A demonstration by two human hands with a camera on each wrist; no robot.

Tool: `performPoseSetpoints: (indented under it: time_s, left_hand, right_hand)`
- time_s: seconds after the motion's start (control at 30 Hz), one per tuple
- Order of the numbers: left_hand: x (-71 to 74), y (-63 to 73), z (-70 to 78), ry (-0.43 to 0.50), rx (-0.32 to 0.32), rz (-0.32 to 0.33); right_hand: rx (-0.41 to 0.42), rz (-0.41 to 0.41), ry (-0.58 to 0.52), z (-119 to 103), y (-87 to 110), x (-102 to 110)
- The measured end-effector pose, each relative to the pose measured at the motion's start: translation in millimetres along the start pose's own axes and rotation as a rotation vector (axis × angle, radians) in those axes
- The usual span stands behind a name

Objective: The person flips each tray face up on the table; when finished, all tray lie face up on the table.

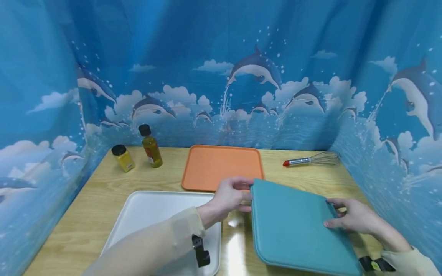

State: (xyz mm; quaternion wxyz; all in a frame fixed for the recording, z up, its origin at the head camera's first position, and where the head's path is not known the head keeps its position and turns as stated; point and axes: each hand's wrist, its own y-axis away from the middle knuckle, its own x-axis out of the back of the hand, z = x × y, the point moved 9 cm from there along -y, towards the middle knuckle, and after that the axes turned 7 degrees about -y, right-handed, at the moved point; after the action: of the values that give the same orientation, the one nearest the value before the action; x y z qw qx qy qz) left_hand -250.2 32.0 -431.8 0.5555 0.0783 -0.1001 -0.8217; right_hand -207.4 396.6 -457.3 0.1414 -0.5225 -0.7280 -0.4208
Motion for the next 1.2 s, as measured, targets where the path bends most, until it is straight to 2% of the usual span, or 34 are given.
performPoseSetpoints:
  time_s: [0.13,0.3,0.57,1.0,1.2]
  left_hand:
    - [3.6,-6.7,16.9,0.05,-0.007,0.004]
    - [2.8,-11.0,41.0,0.107,-0.028,-0.021]
    - [-0.5,-19.5,76.8,0.204,-0.065,-0.042]
    - [4.8,-38.4,102.7,0.238,-0.076,-0.011]
    - [4.3,-42.1,111.7,0.234,-0.072,-0.001]
  right_hand:
    - [0.029,-0.029,-0.068,-6.2,-1.9,-1.2]
    - [0.083,-0.066,-0.168,-17.2,-5.5,-1.8]
    - [0.109,-0.114,-0.324,-28.6,-13.5,-6.5]
    - [0.154,-0.105,-0.355,-46.8,-37.5,-6.7]
    - [0.193,-0.117,-0.346,-67.1,-36.9,-3.7]
